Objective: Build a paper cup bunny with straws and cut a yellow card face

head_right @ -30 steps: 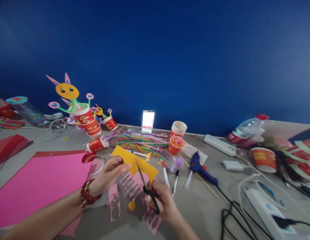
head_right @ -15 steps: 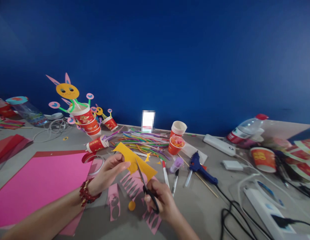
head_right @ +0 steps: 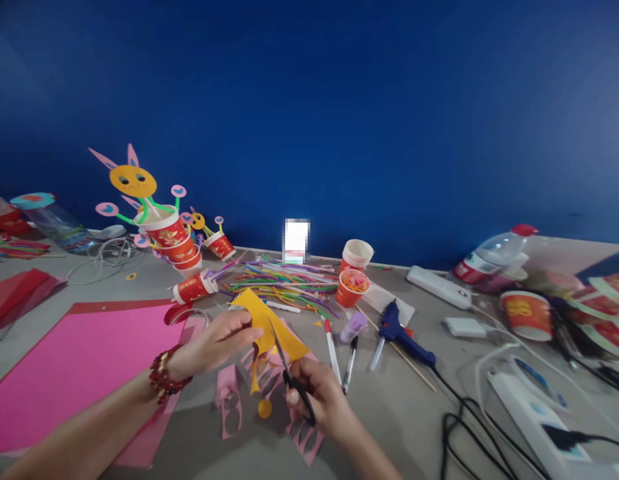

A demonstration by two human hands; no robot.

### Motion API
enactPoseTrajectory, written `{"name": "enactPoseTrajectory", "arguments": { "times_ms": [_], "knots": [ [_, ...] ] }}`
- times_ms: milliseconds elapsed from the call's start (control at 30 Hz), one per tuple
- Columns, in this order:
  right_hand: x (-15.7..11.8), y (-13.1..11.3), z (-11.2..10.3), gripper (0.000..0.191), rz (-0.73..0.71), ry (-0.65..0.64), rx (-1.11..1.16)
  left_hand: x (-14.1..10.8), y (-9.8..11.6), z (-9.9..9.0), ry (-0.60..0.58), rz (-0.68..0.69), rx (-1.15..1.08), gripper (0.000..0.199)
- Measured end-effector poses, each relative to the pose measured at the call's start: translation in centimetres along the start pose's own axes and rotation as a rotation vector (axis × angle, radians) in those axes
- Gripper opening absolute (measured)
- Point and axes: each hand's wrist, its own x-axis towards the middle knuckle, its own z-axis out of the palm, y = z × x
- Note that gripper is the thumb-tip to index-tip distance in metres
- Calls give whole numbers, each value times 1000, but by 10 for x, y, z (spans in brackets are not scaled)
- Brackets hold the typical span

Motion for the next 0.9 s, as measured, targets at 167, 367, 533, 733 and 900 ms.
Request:
{"name": "enactPoseTrajectory", "arguments": {
  "times_ms": [167,367,533,733,900],
  "knots": [
    [0,2,0,62,46,0,50,2,0,0,-48,-3,-25,36],
    [0,-1,2,63,20,8,36,2,2,0,-57,-21,-65,36],
    [0,-3,3,63,8,20,15,3,0,2,-36,-18,-49,35],
    [1,-5,3,60,-35,13,3,3,3,-1,-62,-21,-80,33],
    [0,-7,2,60,-54,17,-43,3,5,-2,-67,-13,-97,33]
  ]
}}
